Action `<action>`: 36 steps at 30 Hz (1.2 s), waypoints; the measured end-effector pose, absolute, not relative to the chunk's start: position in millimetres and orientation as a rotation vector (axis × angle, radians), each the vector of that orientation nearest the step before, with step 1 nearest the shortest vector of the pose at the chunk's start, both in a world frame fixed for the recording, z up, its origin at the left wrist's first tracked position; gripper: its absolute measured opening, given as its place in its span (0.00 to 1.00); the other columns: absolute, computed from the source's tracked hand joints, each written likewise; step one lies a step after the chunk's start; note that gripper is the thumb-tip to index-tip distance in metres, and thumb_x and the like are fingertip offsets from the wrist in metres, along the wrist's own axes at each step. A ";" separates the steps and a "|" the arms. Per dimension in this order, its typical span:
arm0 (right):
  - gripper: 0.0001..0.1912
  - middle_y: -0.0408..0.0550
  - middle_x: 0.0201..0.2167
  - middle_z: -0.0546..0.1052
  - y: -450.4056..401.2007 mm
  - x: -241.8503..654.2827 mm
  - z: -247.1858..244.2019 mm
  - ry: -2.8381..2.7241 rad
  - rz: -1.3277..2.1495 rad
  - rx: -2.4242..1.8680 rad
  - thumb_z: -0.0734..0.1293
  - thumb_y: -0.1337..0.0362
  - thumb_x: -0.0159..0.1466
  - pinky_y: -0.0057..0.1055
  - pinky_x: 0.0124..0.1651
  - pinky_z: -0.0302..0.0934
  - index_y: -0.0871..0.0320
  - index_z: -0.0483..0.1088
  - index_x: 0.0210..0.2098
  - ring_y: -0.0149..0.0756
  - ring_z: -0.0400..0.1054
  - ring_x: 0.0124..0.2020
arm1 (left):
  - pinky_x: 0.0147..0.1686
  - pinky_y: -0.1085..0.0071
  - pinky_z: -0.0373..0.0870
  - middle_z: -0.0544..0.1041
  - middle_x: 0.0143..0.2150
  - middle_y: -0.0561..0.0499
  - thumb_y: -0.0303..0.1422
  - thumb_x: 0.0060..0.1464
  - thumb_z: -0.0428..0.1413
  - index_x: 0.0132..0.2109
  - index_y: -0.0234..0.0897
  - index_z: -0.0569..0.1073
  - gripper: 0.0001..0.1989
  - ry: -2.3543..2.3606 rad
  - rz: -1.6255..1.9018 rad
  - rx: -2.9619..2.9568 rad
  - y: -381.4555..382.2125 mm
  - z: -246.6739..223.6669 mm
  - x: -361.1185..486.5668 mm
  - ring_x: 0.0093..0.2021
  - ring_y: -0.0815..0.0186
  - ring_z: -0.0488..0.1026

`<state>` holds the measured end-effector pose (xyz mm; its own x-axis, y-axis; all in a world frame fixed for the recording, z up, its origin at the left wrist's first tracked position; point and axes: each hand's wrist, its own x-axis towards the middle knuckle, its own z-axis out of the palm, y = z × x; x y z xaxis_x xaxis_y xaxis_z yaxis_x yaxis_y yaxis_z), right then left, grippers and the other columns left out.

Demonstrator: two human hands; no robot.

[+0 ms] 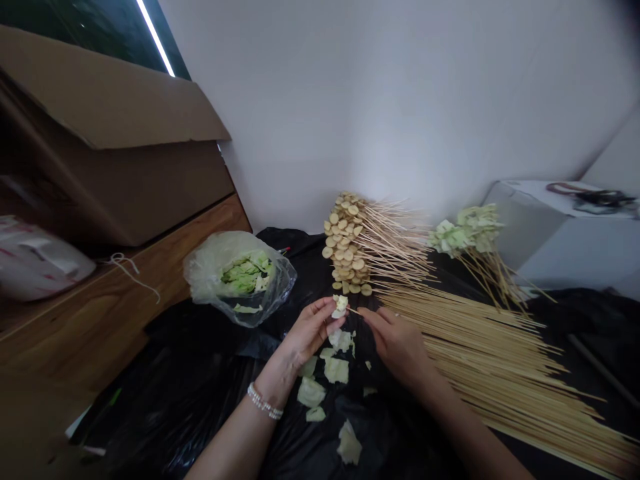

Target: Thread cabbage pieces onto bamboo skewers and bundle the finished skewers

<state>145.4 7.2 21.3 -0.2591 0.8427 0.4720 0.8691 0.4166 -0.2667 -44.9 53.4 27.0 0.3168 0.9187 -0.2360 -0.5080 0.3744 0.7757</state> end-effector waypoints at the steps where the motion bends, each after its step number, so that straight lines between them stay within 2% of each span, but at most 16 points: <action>1: 0.18 0.47 0.31 0.74 7.0 145.1 20.4 -2.124 -0.080 -1.452 0.55 0.67 0.69 0.27 0.32 0.56 0.53 0.71 0.52 0.34 0.68 0.32 | 0.40 0.75 0.76 0.80 0.40 0.45 0.28 0.50 0.64 0.41 0.30 0.75 0.10 0.750 1.034 0.656 53.2 27.0 -44.8 0.38 0.69 0.78; 11: 0.17 0.48 0.32 0.75 5.9 142.7 16.3 -2.104 -0.092 -1.414 0.56 0.67 0.69 0.26 0.35 0.59 0.54 0.72 0.51 0.34 0.70 0.34 | 0.39 0.74 0.75 0.80 0.37 0.46 0.33 0.41 0.69 0.39 0.29 0.77 0.18 0.816 1.054 0.772 51.5 32.6 -42.7 0.35 0.69 0.77; 19: 0.17 0.50 0.36 0.77 4.8 140.5 13.8 -2.108 0.029 -1.371 0.54 0.71 0.68 0.28 0.40 0.62 0.57 0.71 0.48 0.35 0.71 0.38 | 0.38 0.74 0.76 0.81 0.37 0.46 0.33 0.39 0.70 0.39 0.29 0.78 0.19 0.837 1.036 0.758 48.8 30.8 -38.3 0.35 0.68 0.78; 27: 0.14 0.48 0.32 0.77 3.6 137.2 12.0 -2.112 0.043 -1.388 0.55 0.72 0.67 0.27 0.38 0.60 0.57 0.70 0.42 0.34 0.71 0.35 | 0.37 0.75 0.75 0.81 0.36 0.45 0.34 0.39 0.70 0.39 0.29 0.78 0.19 0.853 1.009 0.798 46.2 31.9 -35.6 0.34 0.68 0.78; 36: 0.13 0.48 0.31 0.76 4.0 136.8 7.9 -2.151 -0.029 -1.395 0.55 0.71 0.67 0.28 0.35 0.58 0.58 0.70 0.40 0.35 0.70 0.33 | 0.37 0.73 0.75 0.81 0.35 0.44 0.36 0.38 0.70 0.37 0.28 0.78 0.19 0.875 0.976 0.817 45.3 31.2 -34.2 0.34 0.67 0.77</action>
